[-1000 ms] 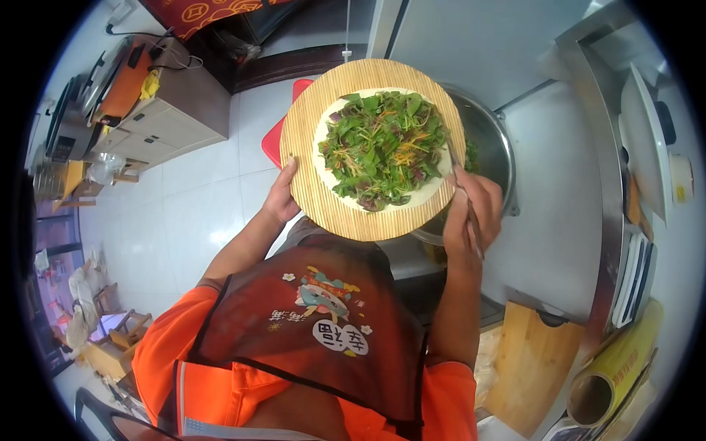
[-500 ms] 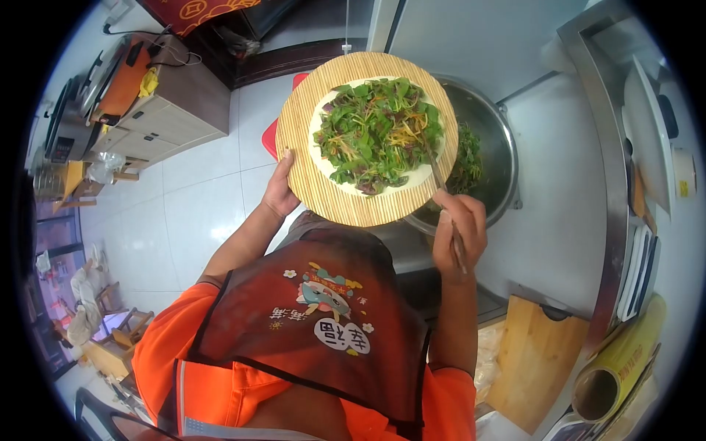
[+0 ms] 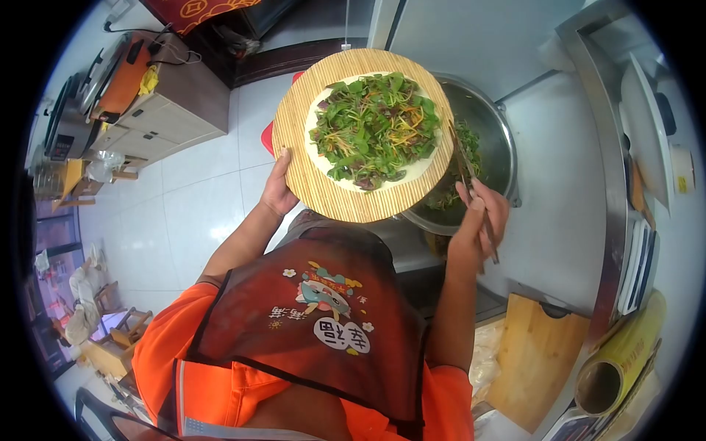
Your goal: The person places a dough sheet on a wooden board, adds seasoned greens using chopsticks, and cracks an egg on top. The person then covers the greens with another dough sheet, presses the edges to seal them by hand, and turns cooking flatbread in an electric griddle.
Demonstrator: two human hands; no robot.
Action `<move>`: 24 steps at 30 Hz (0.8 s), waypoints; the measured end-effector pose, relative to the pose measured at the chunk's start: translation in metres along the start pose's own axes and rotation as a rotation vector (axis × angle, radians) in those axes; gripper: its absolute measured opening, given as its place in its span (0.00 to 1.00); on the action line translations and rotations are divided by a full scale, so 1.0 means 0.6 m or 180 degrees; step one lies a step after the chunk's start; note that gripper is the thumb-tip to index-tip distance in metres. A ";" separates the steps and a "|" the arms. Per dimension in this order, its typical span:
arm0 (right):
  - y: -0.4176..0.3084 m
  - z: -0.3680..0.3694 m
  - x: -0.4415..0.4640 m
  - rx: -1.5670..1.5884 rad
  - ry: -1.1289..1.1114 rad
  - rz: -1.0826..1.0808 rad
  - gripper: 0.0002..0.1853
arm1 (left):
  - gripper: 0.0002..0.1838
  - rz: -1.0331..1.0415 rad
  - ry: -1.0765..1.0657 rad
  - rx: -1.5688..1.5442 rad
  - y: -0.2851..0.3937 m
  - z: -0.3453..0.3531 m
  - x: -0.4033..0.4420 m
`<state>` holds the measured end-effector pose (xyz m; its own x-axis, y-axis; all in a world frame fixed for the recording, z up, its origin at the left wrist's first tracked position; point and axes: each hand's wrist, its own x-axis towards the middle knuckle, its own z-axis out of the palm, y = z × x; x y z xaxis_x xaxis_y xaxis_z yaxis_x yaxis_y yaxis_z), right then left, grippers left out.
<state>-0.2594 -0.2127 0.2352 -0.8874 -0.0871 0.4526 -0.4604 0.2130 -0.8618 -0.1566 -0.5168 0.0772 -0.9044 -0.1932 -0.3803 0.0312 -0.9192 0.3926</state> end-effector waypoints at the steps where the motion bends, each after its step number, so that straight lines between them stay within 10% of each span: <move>1: -0.001 0.010 0.003 -0.0245 -0.0026 -0.0070 0.14 | 0.31 -0.0001 0.0004 0.0002 0.000 0.000 0.000; 10: 0.002 0.055 0.008 -0.1145 -0.0762 -0.1110 0.14 | 0.31 -0.0075 -0.0045 -0.0032 0.008 0.005 -0.003; 22: -0.014 0.015 -0.015 -0.1300 -0.0753 -0.0927 0.13 | 0.31 0.0007 -0.0034 -0.0066 0.001 0.010 -0.012; 24: -0.007 0.010 -0.016 -0.0114 -0.0180 -0.0237 0.14 | 0.31 0.0034 -0.0007 -0.0061 0.001 0.015 -0.016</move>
<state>-0.2493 -0.2188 0.2329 -0.8510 -0.1586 0.5006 -0.5251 0.2385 -0.8170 -0.1520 -0.5124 0.0886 -0.9050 -0.2024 -0.3743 0.0491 -0.9234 0.3807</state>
